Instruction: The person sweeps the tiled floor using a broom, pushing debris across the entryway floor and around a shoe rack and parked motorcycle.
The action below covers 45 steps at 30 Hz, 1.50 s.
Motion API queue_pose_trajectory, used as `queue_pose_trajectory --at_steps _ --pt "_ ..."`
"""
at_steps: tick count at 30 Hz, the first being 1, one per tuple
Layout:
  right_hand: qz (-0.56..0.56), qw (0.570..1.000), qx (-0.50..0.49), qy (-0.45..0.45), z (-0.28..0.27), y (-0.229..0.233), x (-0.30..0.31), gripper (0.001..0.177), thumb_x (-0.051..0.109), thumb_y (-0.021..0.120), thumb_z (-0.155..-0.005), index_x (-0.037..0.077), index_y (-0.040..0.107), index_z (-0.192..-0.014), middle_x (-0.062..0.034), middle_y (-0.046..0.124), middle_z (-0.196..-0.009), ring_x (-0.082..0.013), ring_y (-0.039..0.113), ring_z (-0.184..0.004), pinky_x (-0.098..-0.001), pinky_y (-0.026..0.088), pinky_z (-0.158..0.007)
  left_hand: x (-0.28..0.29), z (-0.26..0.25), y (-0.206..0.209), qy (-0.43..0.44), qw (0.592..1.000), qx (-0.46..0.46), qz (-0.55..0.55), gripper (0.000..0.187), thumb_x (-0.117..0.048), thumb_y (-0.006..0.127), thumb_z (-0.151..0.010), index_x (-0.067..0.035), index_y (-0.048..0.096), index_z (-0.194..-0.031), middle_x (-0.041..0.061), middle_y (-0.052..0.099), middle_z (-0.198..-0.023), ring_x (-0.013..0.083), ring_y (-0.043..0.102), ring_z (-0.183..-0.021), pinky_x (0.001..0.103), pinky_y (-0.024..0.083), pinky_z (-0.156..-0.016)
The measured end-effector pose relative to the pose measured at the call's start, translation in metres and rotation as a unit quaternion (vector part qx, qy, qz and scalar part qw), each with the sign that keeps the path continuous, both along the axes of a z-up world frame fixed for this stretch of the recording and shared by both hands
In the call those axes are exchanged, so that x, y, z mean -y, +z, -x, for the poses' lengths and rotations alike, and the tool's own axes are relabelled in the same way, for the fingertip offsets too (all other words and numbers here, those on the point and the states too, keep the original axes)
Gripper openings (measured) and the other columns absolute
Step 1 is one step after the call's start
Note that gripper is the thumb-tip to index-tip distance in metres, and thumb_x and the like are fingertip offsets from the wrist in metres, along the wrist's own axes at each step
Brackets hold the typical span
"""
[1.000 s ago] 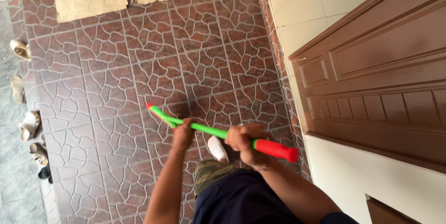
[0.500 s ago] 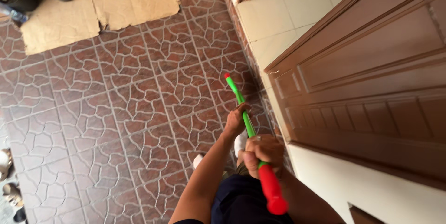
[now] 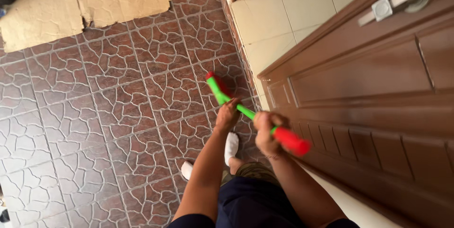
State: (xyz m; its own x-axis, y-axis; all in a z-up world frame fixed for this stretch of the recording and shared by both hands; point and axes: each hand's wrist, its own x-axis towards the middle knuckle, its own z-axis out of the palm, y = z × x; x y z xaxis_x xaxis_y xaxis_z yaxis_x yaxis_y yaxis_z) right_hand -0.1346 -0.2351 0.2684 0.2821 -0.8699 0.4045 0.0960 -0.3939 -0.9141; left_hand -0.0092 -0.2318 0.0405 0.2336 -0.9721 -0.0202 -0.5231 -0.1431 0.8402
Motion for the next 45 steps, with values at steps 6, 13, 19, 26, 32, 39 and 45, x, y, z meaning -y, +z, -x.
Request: queue_pose_trajectory --at_steps 6,13,19,26,32,39,45 --pt "-0.176 0.964 0.199 0.014 -0.002 -0.037 0.026 0.039 0.016 0.046 -0.112 0.009 0.038 -0.074 -0.0008 0.038 -0.056 -0.0129 0.034 -0.048 -0.0313 0.035 -0.052 -0.042 -0.051 -0.016 0.063 0.996 0.064 -0.025 0.017 -0.008 0.069 -0.084 -0.011 0.066 -0.101 0.014 0.072 -0.103 0.0392 0.069 -0.095 0.049 0.056 -0.077" --pt "-0.21 0.937 0.09 0.265 -0.048 -0.065 -0.044 0.034 0.028 0.054 -0.113 0.008 0.051 -0.085 -0.0047 0.058 -0.081 -0.0142 0.056 -0.075 -0.0318 0.05 -0.072 -0.159 -0.133 -0.074 0.184 0.96 0.125 -0.171 0.023 -0.001 0.06 -0.091 -0.017 0.067 -0.107 0.012 0.069 -0.115 0.0392 0.069 -0.102 0.05 0.056 -0.085" --pt "-0.05 0.912 -0.002 0.406 -0.102 -0.013 -0.034 0.038 0.036 0.053 -0.113 0.008 0.055 -0.088 -0.0046 0.068 -0.085 -0.0176 0.068 -0.084 -0.0383 0.056 -0.099 -0.207 -0.195 -0.035 0.23 0.943 0.158 -0.18 0.012 -0.006 0.062 -0.095 -0.012 0.062 -0.104 0.013 0.068 -0.115 0.0412 0.069 -0.097 0.051 0.057 -0.08" --pt "-0.068 0.921 0.087 0.374 -0.149 0.051 0.009 0.049 0.037 0.062 -0.108 0.008 0.051 -0.07 -0.0045 0.059 -0.069 -0.0189 0.063 -0.068 -0.0332 0.052 -0.067 -0.126 -0.214 0.018 0.189 0.976 0.101 0.035 0.018 0.002 0.061 -0.086 -0.01 0.066 -0.099 0.015 0.07 -0.099 0.0397 0.069 -0.095 0.048 0.055 -0.079" --pt "0.101 0.944 0.033 0.311 -0.188 0.084 0.022 0.05 0.035 0.063 -0.106 0.009 0.047 -0.066 -0.0034 0.049 -0.057 -0.02 0.053 -0.049 -0.0334 0.04 -0.052 -0.032 -0.197 0.046 0.134 0.991 -0.027 -0.008 0.024 0.001 0.059 -0.087 -0.013 0.064 -0.106 0.016 0.072 -0.101 0.0402 0.071 -0.094 0.047 0.056 -0.075" --pt "0.189 0.947 -0.06 0.255 -0.191 0.099 0.053 0.051 0.022 0.071 -0.097 0.009 0.037 -0.061 -0.0046 0.039 -0.054 -0.0219 0.04 -0.044 -0.0371 0.03 -0.048 0.058 -0.162 0.037 0.039 0.994 -0.095 0.029 0.02 -0.008 0.065 -0.089 -0.016 0.066 -0.108 0.011 0.075 -0.094 0.0355 0.074 -0.088 0.044 0.057 -0.072" --pt "0.193 0.947 -0.088 0.239 -0.189 0.071 0.096 0.049 0.013 0.074 -0.092 0.007 0.036 -0.062 -0.0076 0.038 -0.055 -0.0265 0.04 -0.045 -0.0389 0.031 -0.049 0.124 -0.127 -0.024 -0.003 0.988 -0.154 0.012 0.014 -0.009 0.062 -0.091 -0.017 0.067 -0.102 0.005 0.072 -0.083 0.0231 0.072 -0.073 0.037 0.052 -0.062"
